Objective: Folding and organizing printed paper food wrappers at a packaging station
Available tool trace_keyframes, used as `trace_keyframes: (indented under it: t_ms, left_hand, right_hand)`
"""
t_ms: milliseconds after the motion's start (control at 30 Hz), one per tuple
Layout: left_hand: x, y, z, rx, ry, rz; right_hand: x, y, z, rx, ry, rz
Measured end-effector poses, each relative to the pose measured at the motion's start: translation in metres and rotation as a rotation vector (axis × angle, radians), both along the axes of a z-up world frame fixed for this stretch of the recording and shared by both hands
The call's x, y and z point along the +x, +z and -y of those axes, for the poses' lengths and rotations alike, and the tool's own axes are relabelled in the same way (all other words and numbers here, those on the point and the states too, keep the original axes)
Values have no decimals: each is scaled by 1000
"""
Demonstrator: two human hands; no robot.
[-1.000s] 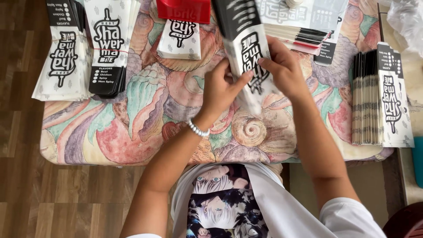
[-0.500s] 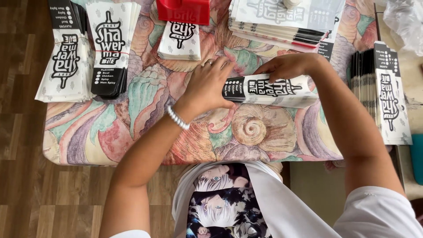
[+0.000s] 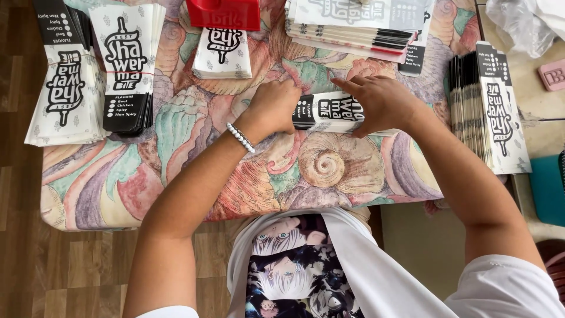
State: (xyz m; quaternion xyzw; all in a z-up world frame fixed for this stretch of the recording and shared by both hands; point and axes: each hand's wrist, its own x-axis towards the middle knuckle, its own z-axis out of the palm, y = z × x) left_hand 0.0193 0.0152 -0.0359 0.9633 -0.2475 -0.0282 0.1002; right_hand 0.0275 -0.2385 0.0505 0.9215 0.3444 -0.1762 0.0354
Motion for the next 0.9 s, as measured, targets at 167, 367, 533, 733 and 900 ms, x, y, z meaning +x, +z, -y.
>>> trace_keyframes:
  t_ms: [167,367,533,733,900]
  left_hand:
    - [-2,18,-1,-11,-22,-30]
    - [-4,19,-4,-40,-29,-7]
    - [-5,24,-3,-29,-34,-17]
    - [-8,27,-6,-39,-27,-30]
    - [-5,20,-3,-9,-39,0]
  right_hand:
    - [-6,3,-1,8,0,12]
    - [-7,8,-6,-13,3,16]
    - [1,4,2,0,7,35]
    - [4,-2,1,-8,-4,44]
    - [-4,4,-3,-30,-13,32]
